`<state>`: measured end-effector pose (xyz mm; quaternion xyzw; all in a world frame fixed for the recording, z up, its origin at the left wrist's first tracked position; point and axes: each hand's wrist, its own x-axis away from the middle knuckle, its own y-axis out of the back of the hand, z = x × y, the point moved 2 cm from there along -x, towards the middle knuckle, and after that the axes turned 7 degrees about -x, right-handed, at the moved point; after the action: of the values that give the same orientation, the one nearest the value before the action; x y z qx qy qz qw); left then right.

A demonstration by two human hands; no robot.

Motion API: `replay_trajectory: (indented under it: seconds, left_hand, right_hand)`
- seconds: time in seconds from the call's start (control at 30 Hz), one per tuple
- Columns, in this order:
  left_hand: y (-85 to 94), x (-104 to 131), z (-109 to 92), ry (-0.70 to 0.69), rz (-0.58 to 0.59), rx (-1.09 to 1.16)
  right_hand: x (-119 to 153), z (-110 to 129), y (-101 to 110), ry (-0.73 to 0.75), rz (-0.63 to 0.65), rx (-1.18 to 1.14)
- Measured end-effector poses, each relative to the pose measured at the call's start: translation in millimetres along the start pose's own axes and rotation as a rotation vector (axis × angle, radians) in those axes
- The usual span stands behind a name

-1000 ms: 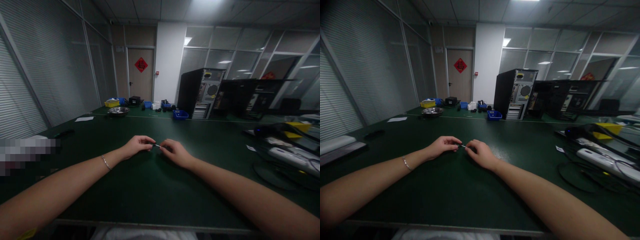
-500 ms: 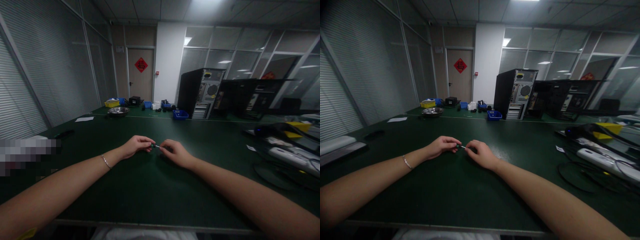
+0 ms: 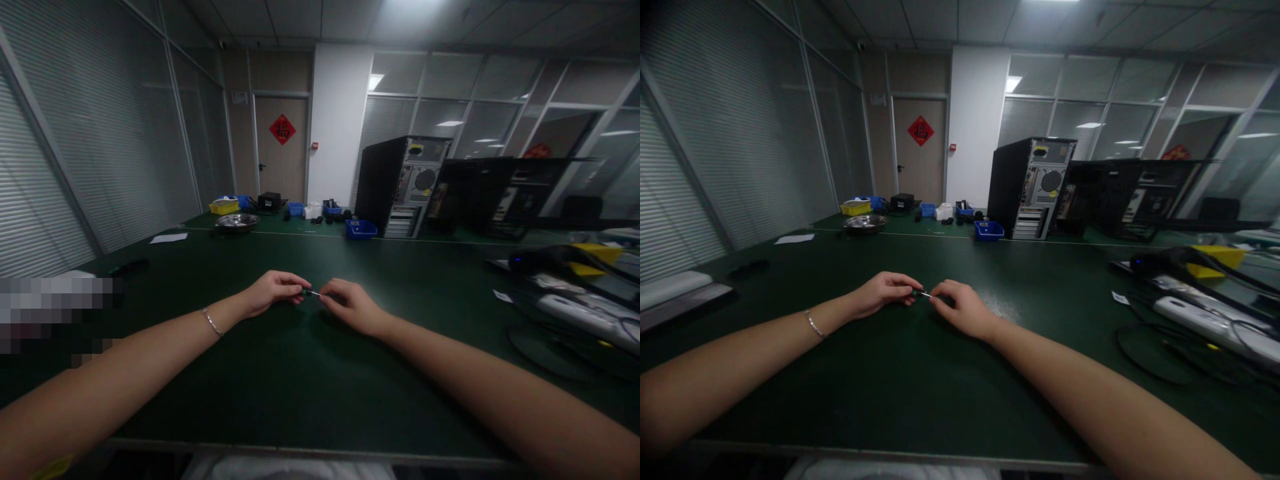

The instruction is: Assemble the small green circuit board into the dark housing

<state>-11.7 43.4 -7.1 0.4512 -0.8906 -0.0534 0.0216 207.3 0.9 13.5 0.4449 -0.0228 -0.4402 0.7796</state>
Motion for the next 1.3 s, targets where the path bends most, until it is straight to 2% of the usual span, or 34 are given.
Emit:
replay_trajectory:
  seconds: [0.3,0.57,0.9,1.3]
  left_hand:
    - [-0.7,0.7,-2.7,0.006,0.010,-0.003]
    - [0.2,0.8,-1.0,0.009,0.031,0.005]
    - [-2.0,-2.2,2.0,-0.042,-0.057,-0.020]
    - [-6.6,-0.5,-4.4,-0.025,-0.050,-0.038]
  right_hand:
    - [0.2,-6.3,-1.6,0.028,-0.008,-0.010]
    - [-0.4,-2.1,-1.6,0.084,0.006,-0.021]
    - [-1.3,-1.6,-3.0,0.031,-0.051,0.056]
    - [-1.0,2.6,0.7,0.008,-0.043,0.019]
